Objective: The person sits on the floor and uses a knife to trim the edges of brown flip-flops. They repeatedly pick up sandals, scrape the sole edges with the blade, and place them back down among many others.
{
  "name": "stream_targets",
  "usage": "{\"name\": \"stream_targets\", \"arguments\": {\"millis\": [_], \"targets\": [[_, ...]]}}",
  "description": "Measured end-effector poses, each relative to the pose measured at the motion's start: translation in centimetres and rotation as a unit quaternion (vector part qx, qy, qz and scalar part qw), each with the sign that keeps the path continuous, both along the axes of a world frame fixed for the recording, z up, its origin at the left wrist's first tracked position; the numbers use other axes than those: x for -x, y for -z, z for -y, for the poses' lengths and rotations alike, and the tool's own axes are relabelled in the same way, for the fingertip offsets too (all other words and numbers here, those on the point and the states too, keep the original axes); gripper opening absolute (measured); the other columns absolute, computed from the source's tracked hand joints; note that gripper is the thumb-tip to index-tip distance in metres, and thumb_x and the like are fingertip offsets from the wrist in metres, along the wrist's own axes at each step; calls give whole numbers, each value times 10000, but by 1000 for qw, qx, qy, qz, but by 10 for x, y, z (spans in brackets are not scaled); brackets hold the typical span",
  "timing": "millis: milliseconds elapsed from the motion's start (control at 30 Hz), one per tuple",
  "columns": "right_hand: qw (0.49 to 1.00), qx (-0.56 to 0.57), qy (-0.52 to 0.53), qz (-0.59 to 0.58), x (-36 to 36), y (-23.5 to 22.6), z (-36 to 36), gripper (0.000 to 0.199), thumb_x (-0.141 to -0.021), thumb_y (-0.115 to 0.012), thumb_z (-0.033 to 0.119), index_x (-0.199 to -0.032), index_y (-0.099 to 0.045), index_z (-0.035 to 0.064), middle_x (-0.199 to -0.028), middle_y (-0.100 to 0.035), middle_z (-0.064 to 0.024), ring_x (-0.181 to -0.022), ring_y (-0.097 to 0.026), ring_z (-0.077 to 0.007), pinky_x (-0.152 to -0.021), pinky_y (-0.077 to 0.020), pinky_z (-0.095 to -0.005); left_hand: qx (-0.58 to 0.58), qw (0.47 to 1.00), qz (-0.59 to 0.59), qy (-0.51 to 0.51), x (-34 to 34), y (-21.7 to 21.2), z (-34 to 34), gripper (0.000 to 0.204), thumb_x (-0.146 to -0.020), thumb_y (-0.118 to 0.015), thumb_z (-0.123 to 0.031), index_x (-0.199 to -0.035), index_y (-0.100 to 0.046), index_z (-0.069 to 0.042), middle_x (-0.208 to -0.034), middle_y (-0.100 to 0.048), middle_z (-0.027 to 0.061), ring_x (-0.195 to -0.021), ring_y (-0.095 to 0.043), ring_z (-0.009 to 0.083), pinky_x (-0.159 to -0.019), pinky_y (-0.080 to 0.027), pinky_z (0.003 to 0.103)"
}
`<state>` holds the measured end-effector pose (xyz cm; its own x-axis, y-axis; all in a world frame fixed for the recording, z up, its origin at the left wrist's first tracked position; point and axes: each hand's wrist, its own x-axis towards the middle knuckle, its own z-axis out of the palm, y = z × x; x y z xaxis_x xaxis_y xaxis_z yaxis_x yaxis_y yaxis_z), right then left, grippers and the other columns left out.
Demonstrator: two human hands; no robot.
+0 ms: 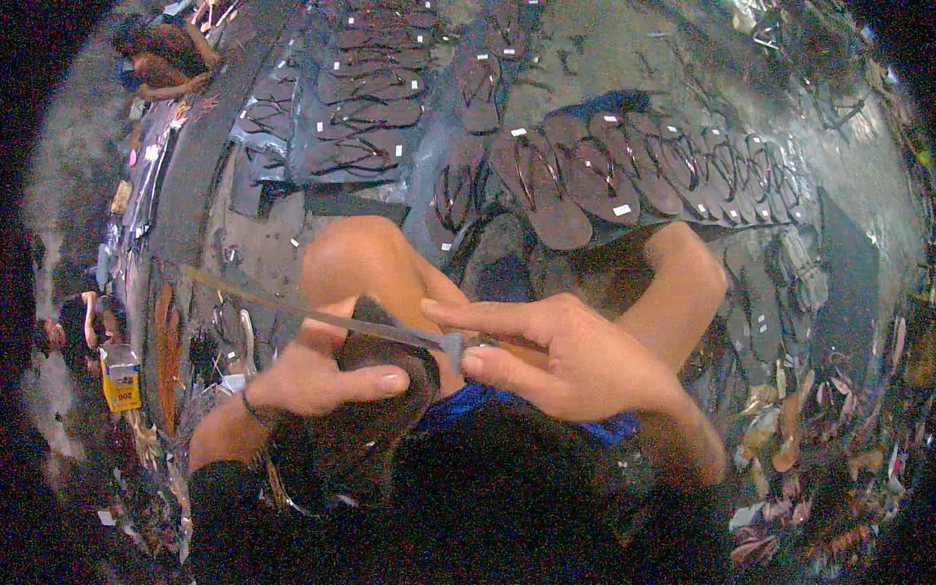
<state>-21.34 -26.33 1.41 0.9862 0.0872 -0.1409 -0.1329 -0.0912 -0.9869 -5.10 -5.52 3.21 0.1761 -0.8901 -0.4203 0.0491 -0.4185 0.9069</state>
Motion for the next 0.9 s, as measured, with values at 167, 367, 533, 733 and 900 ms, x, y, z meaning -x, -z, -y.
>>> {"name": "stream_targets", "arguments": {"millis": [167,367,533,733,900], "targets": [[980,-157,121,32,17,32,-17,458,-994,-450,227,-1418,-401,61,-857,-567,17,-736,-517,-85,-674,-455,-239,23,933,360,-16,-23,-62,30,434,-689,-833,-289,-970,-637,-22,-884,-667,70,-799,-629,156,-737,-488,275],[953,-218,208,-10,35,55,-51,489,-998,-455,270,-1442,-368,84,-791,-528,31,-697,-469,-58,-646,-423,-217,138,933,-268,-199,77,95,-30,472,-829,-718,-320,-1171,-559,-35,-1081,-612,53,-950,-581,128,-840,-466,264],[939,87,316,103,41,52,-57,463,-929,-578,181,-1367,-473,74,-761,-553,-48,-635,-474,-108,-621,-438,-239,193,767,-276,-546,87,59,63,389,-897,-599,-440,-1072,-607,-93,-1015,-659,9,-878,-637,148,-773,-530,285],[862,289,409,75,112,81,-100,361,-802,-724,155,-1133,-638,38,-921,-674,-131,-703,-645,-226,-598,-542,-313,171,731,-339,-567,73,64,57,253,-906,-612,-302,-1074,-634,-113,-985,-682,33,-869,-669,169,-685,-585,328],[881,276,383,17,114,66,-100,324,-821,-707,151,-1121,-647,48,-880,-673,-122,-674,-648,-229,-577,-534,-321,130,761,-356,-526,87,98,25,245,-930,-554,-245,-1087,-615,-67,-1002,-676,66,-904,-666,197,-761,-575,338]]}}
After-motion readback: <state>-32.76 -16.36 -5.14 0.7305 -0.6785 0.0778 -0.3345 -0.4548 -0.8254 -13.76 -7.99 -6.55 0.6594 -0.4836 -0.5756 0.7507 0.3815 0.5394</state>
